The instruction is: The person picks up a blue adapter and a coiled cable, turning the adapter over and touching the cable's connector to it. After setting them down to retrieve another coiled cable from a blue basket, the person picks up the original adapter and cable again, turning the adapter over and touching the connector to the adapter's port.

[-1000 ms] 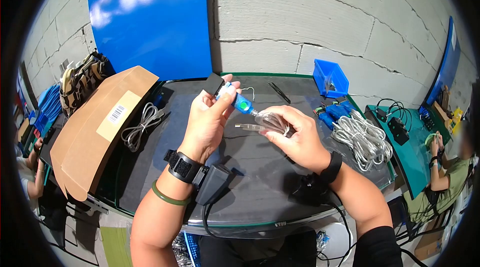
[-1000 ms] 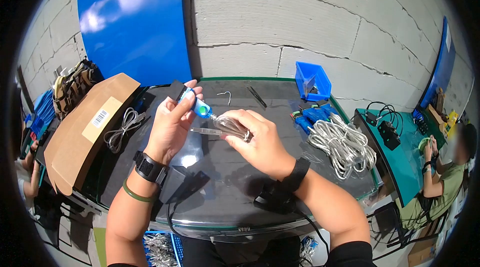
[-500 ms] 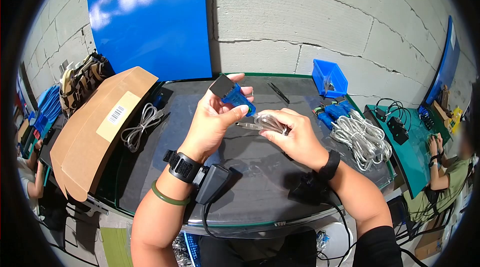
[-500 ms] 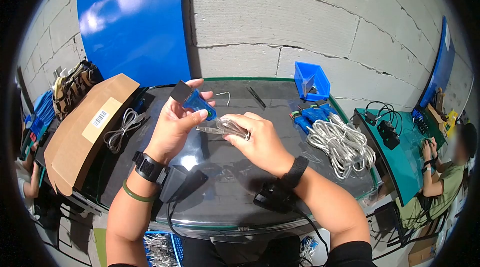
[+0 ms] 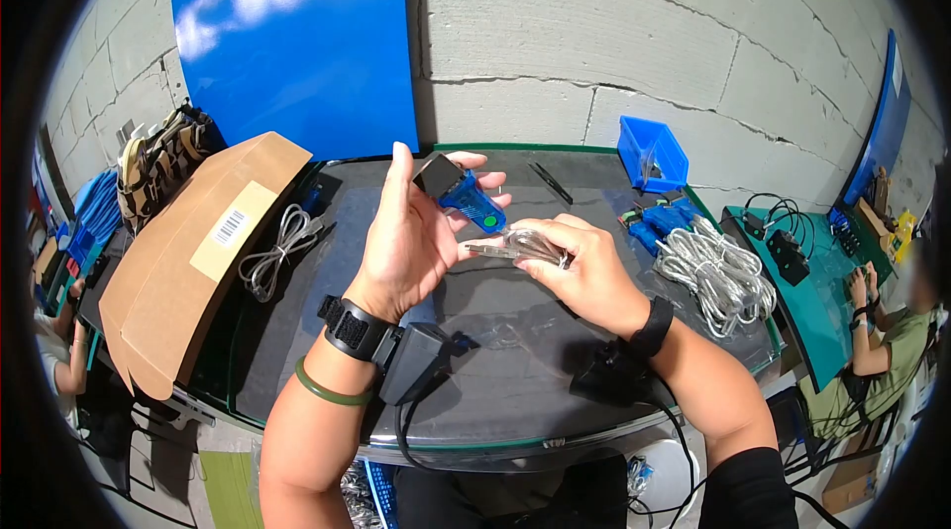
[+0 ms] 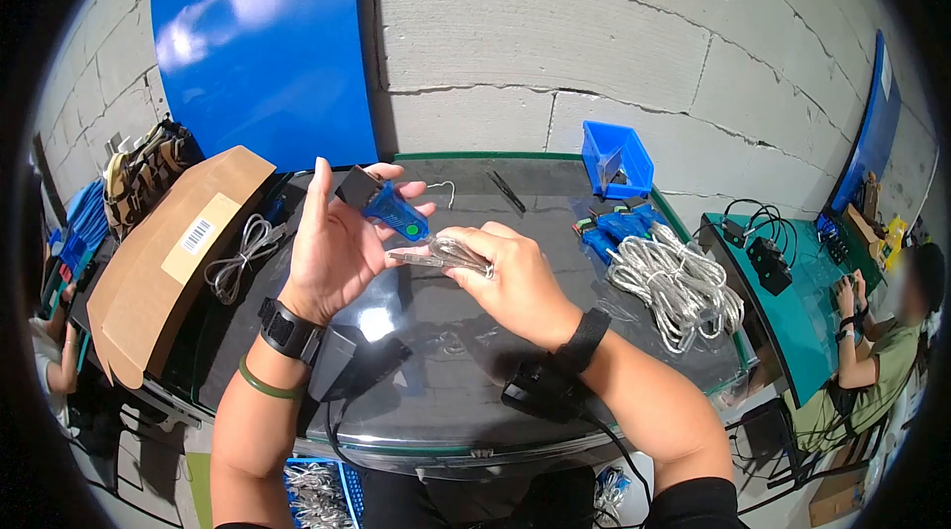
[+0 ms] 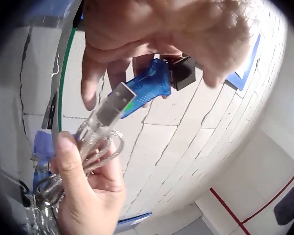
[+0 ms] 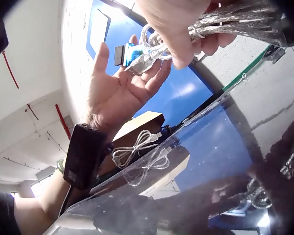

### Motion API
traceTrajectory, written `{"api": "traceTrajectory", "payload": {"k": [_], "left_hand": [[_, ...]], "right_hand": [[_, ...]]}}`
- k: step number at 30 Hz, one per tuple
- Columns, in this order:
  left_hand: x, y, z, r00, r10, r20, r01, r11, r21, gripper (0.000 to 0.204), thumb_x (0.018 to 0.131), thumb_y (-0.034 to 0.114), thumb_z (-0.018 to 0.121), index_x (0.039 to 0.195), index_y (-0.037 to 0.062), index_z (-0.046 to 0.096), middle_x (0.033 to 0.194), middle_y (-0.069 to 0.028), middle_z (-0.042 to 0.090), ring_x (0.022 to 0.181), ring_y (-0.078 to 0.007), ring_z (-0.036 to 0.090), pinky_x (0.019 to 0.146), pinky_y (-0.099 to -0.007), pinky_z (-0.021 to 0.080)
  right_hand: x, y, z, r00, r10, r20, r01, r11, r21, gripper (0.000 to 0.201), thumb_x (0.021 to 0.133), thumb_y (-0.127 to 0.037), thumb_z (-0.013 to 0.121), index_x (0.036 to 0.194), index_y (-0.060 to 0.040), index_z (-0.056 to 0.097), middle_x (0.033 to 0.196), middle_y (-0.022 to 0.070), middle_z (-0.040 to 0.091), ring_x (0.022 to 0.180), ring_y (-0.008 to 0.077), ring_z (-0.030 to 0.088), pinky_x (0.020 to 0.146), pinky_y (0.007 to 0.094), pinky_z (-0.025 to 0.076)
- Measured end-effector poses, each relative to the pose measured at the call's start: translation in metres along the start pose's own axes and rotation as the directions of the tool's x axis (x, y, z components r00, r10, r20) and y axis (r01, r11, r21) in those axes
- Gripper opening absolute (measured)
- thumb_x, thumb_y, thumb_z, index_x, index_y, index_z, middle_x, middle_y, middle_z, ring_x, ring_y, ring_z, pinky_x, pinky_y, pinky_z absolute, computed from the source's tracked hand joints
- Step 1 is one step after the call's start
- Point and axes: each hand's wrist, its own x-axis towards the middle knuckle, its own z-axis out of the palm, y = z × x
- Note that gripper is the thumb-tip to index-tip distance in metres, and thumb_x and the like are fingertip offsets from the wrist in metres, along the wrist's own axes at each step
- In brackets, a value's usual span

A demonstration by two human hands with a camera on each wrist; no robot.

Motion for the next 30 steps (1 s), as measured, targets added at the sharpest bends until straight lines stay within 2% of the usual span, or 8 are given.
{"api": "traceTrajectory", "payload": {"k": [9, 12, 19, 21, 24, 26, 28, 30], "left_hand": [[0.002, -0.005, -0.008, 1.0, 0.009, -0.027, -0.009, 1.0, 0.002, 0.041, 0.093, 0.045, 0.034, 0.099, 0.0076, 0.048, 0.094, -0.0093, 0.058, 0.095, -0.0222, 0.056, 0.077, -0.0359, 0.049], [0.001, -0.003, -0.008, 1.0, 0.001, -0.012, 0.0, 1.0, 0.027, 0.038, 0.092, 0.046, 0.036, 0.094, 0.0103, 0.049, 0.093, -0.0073, 0.057, 0.1, -0.0239, 0.053, 0.084, -0.0413, 0.046], [-0.001, -0.002, -0.002, 0.989, 0.02, -0.145, 0.004, 0.987, 0.163, 0.045, 0.091, 0.044, 0.042, 0.114, 0.0065, 0.046, 0.103, -0.0076, 0.056, 0.103, -0.0169, 0.051, 0.085, -0.0344, 0.044], [-0.001, -0.003, -0.002, 0.997, 0.055, -0.05, -0.05, 0.994, 0.098, 0.048, 0.09, 0.036, 0.049, 0.125, 0.0055, 0.04, 0.112, -0.0083, 0.054, 0.107, -0.0146, 0.049, 0.087, -0.0307, 0.043], [0.0, -0.007, 0.001, 0.988, 0.155, -0.017, -0.144, 0.952, 0.271, 0.052, 0.088, 0.025, 0.054, 0.132, 0.0061, 0.035, 0.121, -0.0113, 0.051, 0.11, -0.0161, 0.049, 0.086, -0.0296, 0.044], [0.0, -0.01, 0.002, 0.988, 0.153, -0.034, -0.14, 0.959, 0.246, 0.047, 0.085, 0.014, 0.059, 0.127, 0.0062, 0.041, 0.116, -0.0074, 0.053, 0.105, -0.0115, 0.05, 0.085, -0.0272, 0.044], [0.002, -0.013, 0.0, 0.965, 0.262, -0.002, -0.229, 0.848, 0.478, 0.033, 0.083, 0.009, 0.062, 0.113, 0.0041, 0.049, 0.106, -0.0038, 0.057, 0.097, -0.0088, 0.052, 0.085, -0.0259, 0.043], [0.002, -0.015, 0.001, 0.957, 0.289, -0.007, -0.249, 0.837, 0.488, 0.026, 0.079, 0.007, 0.066, 0.101, 0.0048, 0.052, 0.095, -0.0006, 0.058, 0.087, -0.0069, 0.053, 0.079, -0.0234, 0.044]], "right_hand": [[-0.002, -0.001, 0.001, 1.0, 0.017, 0.011, -0.017, 1.0, -0.01, 0.031, 0.073, -0.005, 0.066, 0.104, -0.0057, 0.062, 0.077, 0.0089, 0.056, 0.066, 0.0185, 0.052, 0.061, 0.028, 0.042], [-0.002, 0.002, 0.003, 1.0, -0.009, 0.008, 0.009, 1.0, 0.004, 0.032, 0.073, -0.004, 0.066, 0.105, -0.0061, 0.062, 0.077, 0.0091, 0.056, 0.066, 0.0182, 0.052, 0.061, 0.0281, 0.042], [0.001, 0.014, 0.01, 0.988, -0.122, -0.096, 0.129, 0.989, 0.07, 0.029, 0.079, -0.009, 0.064, 0.106, -0.0009, 0.056, 0.077, 0.0057, 0.056, 0.067, 0.0123, 0.052, 0.06, 0.0248, 0.044], [0.002, 0.008, 0.007, 0.972, 0.229, -0.042, -0.187, 0.874, 0.449, 0.028, 0.086, -0.018, 0.059, 0.107, -0.0014, 0.049, 0.079, 0.0046, 0.057, 0.066, 0.0137, 0.056, 0.056, 0.025, 0.046], [0.003, 0.016, 0.004, 0.93, 0.353, 0.105, -0.34, 0.713, 0.613, 0.029, 0.089, -0.025, 0.054, 0.106, -0.0032, 0.045, 0.078, 0.0032, 0.055, 0.065, 0.0083, 0.053, 0.052, 0.0213, 0.044], [0.002, 0.024, 0.004, 0.92, 0.356, 0.164, -0.364, 0.622, 0.693, 0.029, 0.09, -0.029, 0.052, 0.103, -0.0045, 0.043, 0.079, 0.0047, 0.053, 0.064, 0.0076, 0.053, 0.05, 0.0221, 0.044], [0.004, 0.026, 0.004, 0.808, 0.46, 0.369, -0.561, 0.409, 0.719, 0.03, 0.091, -0.031, 0.051, 0.104, -0.0054, 0.042, 0.082, 0.0043, 0.052, 0.065, 0.0081, 0.053, 0.049, 0.0222, 0.046], [0.003, 0.028, 0.005, 0.789, 0.462, 0.405, -0.592, 0.393, 0.704, 0.031, 0.091, -0.031, 0.05, 0.105, -0.0055, 0.042, 0.084, 0.0041, 0.051, 0.065, 0.0083, 0.053, 0.05, 0.0229, 0.048]]}}
